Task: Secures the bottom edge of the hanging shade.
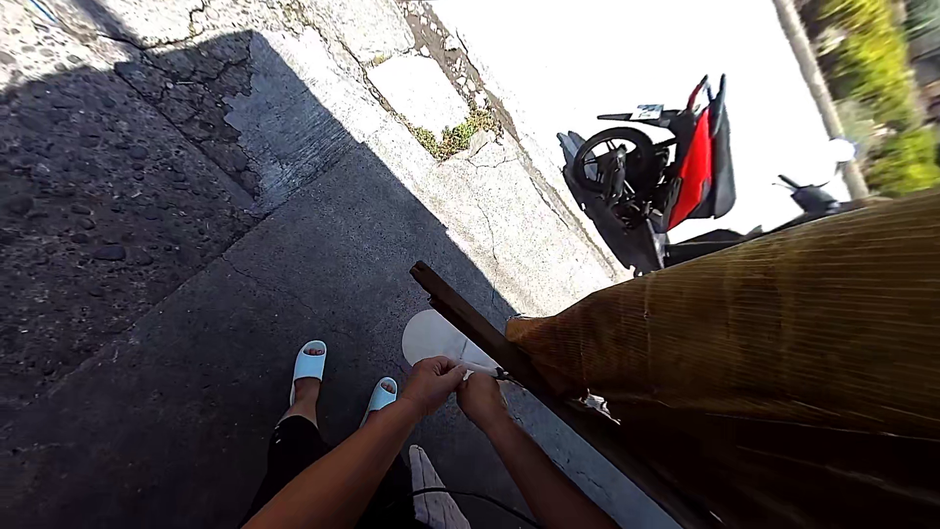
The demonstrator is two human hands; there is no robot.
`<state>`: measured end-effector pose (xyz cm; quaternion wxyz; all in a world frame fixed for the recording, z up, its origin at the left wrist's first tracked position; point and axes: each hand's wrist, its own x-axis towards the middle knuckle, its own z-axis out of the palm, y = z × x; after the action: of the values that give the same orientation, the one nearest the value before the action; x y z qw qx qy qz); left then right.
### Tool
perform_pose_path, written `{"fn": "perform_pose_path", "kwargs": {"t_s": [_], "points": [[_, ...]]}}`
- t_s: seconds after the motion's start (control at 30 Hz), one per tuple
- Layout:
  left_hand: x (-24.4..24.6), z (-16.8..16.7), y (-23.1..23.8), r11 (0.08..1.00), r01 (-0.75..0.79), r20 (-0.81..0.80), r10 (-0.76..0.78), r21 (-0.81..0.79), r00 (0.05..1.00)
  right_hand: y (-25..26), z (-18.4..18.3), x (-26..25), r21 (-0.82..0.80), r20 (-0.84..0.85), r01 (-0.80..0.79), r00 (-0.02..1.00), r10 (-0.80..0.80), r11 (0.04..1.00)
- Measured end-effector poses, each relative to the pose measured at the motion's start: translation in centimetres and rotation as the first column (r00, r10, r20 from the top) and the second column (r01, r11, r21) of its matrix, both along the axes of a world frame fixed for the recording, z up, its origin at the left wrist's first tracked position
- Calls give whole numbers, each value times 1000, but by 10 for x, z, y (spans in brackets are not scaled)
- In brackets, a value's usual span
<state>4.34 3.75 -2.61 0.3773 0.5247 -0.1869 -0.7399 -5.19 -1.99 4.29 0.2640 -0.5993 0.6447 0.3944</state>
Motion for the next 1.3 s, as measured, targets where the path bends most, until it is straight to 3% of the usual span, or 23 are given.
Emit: {"fn": "perform_pose_path", "kwargs": {"t_s": [0.07,0.13,0.2,0.3,0.37,0.47,0.53,0.63,0.77,0.87,0.97,1.07,1.2,1.3], "points": [[3,9,-5,972,221,273,-194,-73,942,-2,-5,-8,-20,87,-90,992,92,996],[8,24,-17,917,389,473,-304,-91,827,-4,-5,-12,-11,122,-138,983,138,990],[10,34,-30,851,520,557,-399,-71,728,-6,-4,-17,1,148,-151,978,149,989],[8,43,-38,769,639,554,-543,26,631,-12,2,-19,78,155,-186,973,172,979],[1,39,-35,803,596,580,-495,20,647,-16,3,-20,140,125,-189,977,172,972],[-9,25,-32,877,472,665,-300,-90,684,-19,0,-21,204,69,-158,987,146,966],[-10,7,-35,841,489,678,-220,-233,701,-22,-2,-19,203,38,-134,991,129,970],[-14,-20,-42,700,604,691,-218,-381,689,-28,-9,-22,162,38,-139,990,134,977],[-25,-27,-62,664,648,820,-91,-373,565,-26,0,-23,120,171,-136,978,115,983],[-33,-27,-69,679,634,861,-6,-370,508,-18,17,-19,184,250,-126,965,78,975],[-43,-33,-68,696,646,882,-38,-314,470,-11,35,-21,199,297,-105,954,42,974],[-55,-40,-65,698,649,864,-86,-303,497,-6,39,-35,192,355,-57,935,-15,980],[-65,-42,-41,755,485,809,100,-440,579,4,49,-37,295,366,111,904,-220,949],[-69,-48,-36,748,449,793,167,-489,586,7,60,-44,332,373,231,859,-352,915]]}}
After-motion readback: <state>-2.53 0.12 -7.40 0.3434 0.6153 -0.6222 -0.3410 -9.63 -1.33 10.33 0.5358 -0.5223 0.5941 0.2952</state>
